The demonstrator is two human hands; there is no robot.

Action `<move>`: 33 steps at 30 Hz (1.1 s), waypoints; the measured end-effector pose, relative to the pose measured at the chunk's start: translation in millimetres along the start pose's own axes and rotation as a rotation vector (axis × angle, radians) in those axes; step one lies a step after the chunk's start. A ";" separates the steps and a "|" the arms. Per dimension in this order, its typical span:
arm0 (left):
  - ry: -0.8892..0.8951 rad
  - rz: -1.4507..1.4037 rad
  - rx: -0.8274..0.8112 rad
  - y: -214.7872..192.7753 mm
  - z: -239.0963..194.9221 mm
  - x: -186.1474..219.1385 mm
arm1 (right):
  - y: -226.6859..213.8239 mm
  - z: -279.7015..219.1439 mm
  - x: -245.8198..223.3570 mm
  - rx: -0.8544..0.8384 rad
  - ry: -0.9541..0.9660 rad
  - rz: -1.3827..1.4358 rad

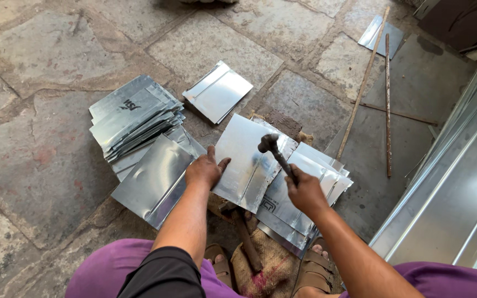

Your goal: The person sits on the floor and hammers the surface and edges of several rectangular metal sheets one at a time, using a hammer to flatten and shape them on a wooden block before placing them into a stack.

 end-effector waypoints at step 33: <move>-0.011 -0.012 -0.029 -3.1 -11.5 -6.6 | -55.1 -22.3 -44.9 0.693 -0.841 0.170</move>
Point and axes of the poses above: each hand's wrist, its own z-axis towards the middle knuckle, its own y-axis out of the palm, x = y × z, the point moved 8 cm from there along z, towards the middle knuckle, and after that the axes turned 3 degrees about x, right-handed, at the moved point
